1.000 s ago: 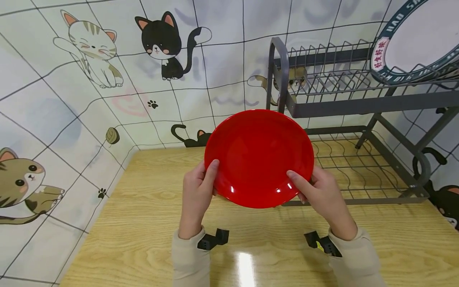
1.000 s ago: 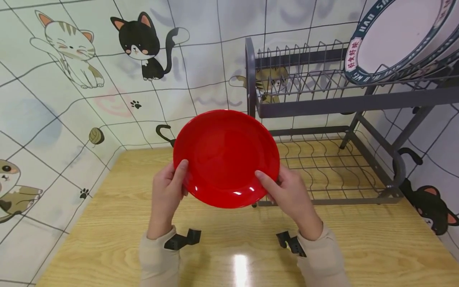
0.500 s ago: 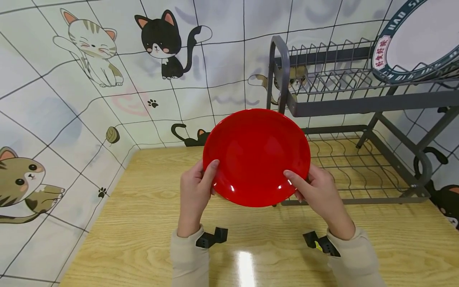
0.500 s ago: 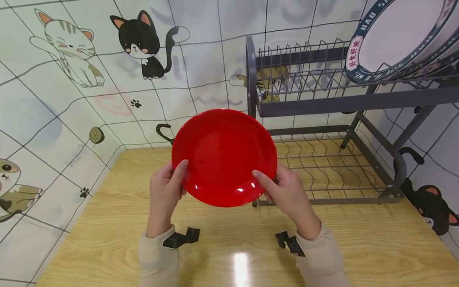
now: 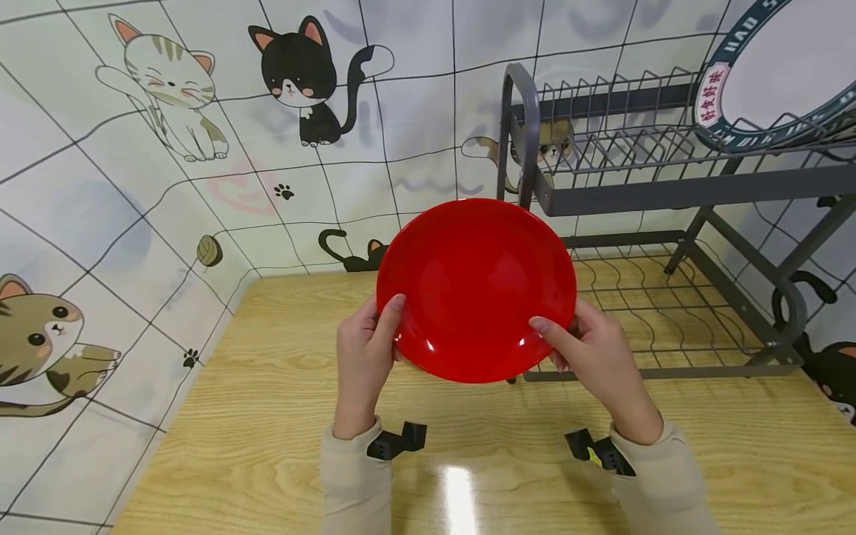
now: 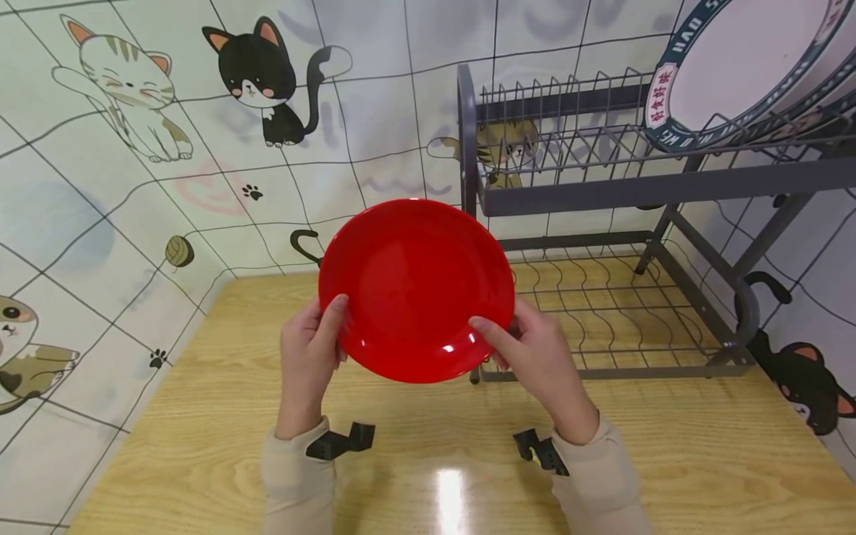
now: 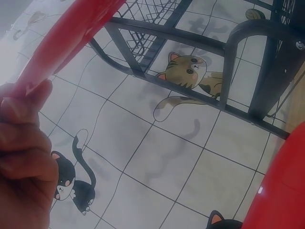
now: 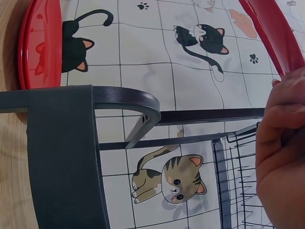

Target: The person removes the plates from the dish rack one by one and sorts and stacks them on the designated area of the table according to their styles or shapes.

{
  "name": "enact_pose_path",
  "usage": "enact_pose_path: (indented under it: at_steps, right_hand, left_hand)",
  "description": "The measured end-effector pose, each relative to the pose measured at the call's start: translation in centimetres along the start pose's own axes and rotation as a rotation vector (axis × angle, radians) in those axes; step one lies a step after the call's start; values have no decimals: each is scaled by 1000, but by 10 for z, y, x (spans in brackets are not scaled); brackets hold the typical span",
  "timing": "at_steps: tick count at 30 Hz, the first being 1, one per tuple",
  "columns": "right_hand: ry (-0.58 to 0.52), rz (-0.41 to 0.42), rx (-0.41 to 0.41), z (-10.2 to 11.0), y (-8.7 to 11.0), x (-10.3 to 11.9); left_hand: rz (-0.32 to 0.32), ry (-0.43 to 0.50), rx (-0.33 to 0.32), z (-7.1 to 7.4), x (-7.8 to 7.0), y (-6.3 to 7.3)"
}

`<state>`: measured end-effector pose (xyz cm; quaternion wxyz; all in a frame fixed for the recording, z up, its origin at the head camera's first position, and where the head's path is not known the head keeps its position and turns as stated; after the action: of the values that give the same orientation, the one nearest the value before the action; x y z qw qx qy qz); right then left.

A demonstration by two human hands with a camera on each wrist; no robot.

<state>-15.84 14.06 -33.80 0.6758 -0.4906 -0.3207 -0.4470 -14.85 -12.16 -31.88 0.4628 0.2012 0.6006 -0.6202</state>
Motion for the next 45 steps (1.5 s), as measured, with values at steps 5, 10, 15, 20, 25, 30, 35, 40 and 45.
enact_pose_path:
  at_steps: [5,10,15,20,25,30,35,40,45]
  right_hand:
    - [-20,14,8,0,0,-1]
    - [-33,41,21,1,-1,-1]
    - [-7,131,-36,7,-2,0]
    - [15,204,-81,13,-1,12]
    - [-2,239,-169,19,-1,22]
    - [-46,317,-321,29,-3,16]
    - [22,313,-504,44,-2,2]
    - [105,270,-655,63,-1,-10]
    - [140,259,-769,76,-1,-10]
  left_hand:
    - [6,17,-15,0,16,-2]
    - [16,25,-39,1,25,-2]
    - [49,30,-87,5,20,-2]
    - [78,33,-120,9,4,-1]
    - [93,47,-132,11,11,-2]
    - [124,60,-167,11,34,-5]
    - [169,63,-205,11,41,-6]
    - [233,87,-236,12,49,-6]
    - [262,108,-234,8,58,-7]
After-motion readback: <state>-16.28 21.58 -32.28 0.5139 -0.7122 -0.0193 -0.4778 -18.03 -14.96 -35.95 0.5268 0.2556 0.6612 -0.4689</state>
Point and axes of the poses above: each hand's wrist, its own y-axis away from the middle knuckle, its own z-axis out of the back of the hand, x = y × z, the point moved 1 cm from there along -y, towards the middle knuckle, and after that the axes turned 2 degrees about -x, right-handed, at the moved point
